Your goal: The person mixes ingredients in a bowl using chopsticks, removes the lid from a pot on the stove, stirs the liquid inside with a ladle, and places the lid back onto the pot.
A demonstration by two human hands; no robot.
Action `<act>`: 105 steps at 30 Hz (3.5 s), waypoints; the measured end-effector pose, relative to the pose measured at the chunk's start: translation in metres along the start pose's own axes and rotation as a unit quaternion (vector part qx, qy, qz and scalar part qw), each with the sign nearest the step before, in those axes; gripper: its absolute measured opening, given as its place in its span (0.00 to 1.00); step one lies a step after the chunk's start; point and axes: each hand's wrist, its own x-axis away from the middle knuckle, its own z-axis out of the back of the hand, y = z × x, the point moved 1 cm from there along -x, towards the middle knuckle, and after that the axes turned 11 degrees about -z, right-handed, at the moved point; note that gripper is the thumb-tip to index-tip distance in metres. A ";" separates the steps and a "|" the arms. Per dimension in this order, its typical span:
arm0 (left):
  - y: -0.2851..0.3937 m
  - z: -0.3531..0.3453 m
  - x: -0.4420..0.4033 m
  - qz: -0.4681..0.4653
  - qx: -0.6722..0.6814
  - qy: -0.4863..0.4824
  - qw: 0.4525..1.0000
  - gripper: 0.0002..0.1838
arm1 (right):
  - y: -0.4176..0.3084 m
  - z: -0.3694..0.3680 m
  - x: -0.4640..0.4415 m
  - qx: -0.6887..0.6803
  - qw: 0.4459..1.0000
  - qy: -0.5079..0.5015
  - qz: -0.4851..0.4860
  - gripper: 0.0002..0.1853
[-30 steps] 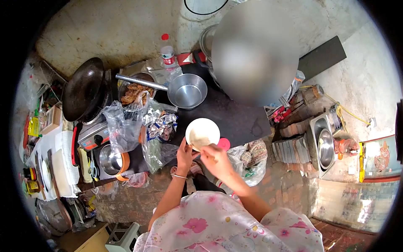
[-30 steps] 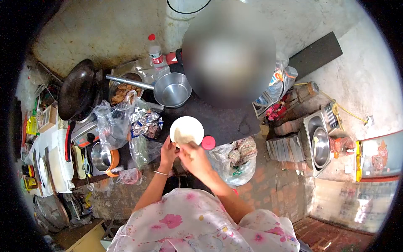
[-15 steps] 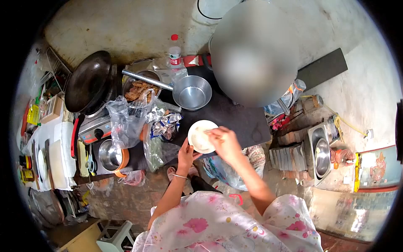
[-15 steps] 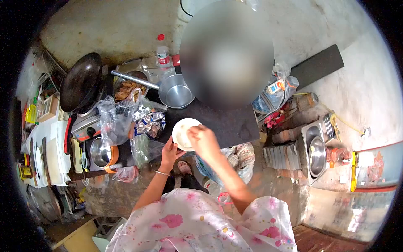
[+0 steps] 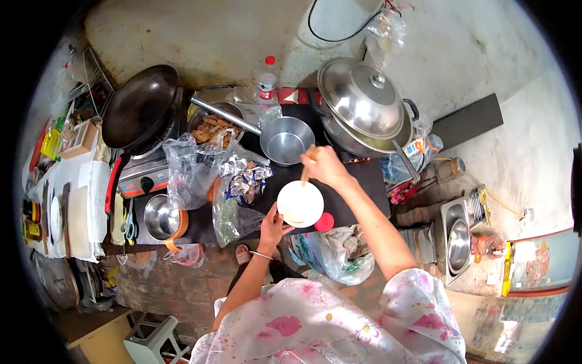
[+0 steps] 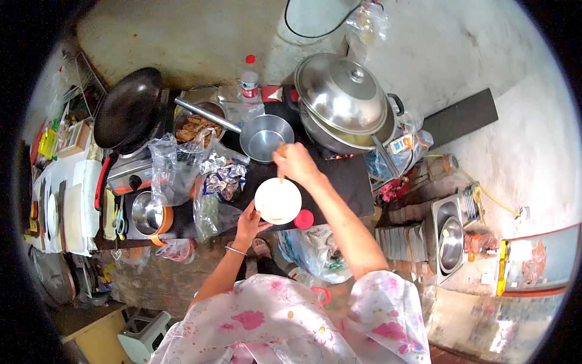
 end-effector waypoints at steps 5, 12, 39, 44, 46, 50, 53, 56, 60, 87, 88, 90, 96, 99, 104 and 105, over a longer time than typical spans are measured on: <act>-0.001 -0.001 -0.001 0.014 -0.001 0.009 1.000 0.24 | -0.005 -0.018 0.031 -0.076 0.982 -0.174 -0.006 0.15; 0.002 -0.001 0.001 -0.003 -0.030 0.006 1.000 0.24 | 0.012 0.007 -0.004 -0.063 0.993 -0.056 -0.084 0.16; -0.002 -0.001 -0.001 -0.005 -0.019 0.005 1.000 0.25 | -0.005 -0.007 0.025 -0.069 0.983 -0.171 0.012 0.17; 0.001 -0.003 0.002 -0.004 -0.031 0.012 0.999 0.25 | 0.015 0.012 -0.010 -0.077 0.992 -0.085 -0.052 0.15; 0.001 -0.003 -0.002 -0.002 -0.017 0.017 1.000 0.25 | 0.023 0.017 -0.001 -0.103 0.981 -0.116 -0.114 0.15; -0.004 -0.001 0.000 -0.017 -0.035 0.001 0.999 0.25 | -0.004 -0.004 0.005 -0.034 0.982 -0.175 0.054 0.16; 0.003 -0.003 0.001 -0.020 -0.049 0.003 0.999 0.24 | -0.005 -0.009 -0.013 -0.080 0.987 -0.141 0.001 0.16; 0.007 -0.006 0.002 -0.013 -0.039 0.007 0.999 0.24 | 0.019 0.021 -0.002 0.011 0.993 -0.107 -0.037 0.16; 0.003 -0.006 0.000 0.001 -0.028 0.015 0.999 0.24 | 0.038 0.001 0.050 -0.102 0.981 -0.131 -0.103 0.12; 0.001 -0.006 0.001 -0.004 -0.039 0.022 0.999 0.25 | 0.051 0.003 0.127 -0.158 0.979 0.085 -0.096 0.08; -0.001 -0.005 -0.001 -0.004 -0.036 0.028 0.999 0.25 | 0.051 -0.005 0.139 -0.207 0.971 0.055 -0.106 0.08; -0.005 -0.003 -0.002 -0.016 -0.038 0.023 0.999 0.25 | 0.049 -0.035 0.154 -0.186 0.981 0.035 -0.051 0.08; -0.002 -0.005 -0.001 -0.026 -0.057 0.024 0.998 0.24 | 0.048 -0.008 0.125 -0.159 0.977 0.124 -0.074 0.10; 0.010 -0.011 0.002 -0.015 -0.047 0.030 0.998 0.24 | 0.064 -0.032 0.150 -0.219 0.971 0.042 -0.087 0.09; 0.001 -0.007 0.000 -0.012 -0.031 0.030 0.999 0.24 | 0.049 -0.043 0.114 -0.265 0.959 0.080 -0.055 0.05; 0.003 -0.008 0.001 -0.004 -0.041 0.037 0.998 0.24 | 0.055 -0.034 0.114 -0.241 0.962 0.098 -0.078 0.05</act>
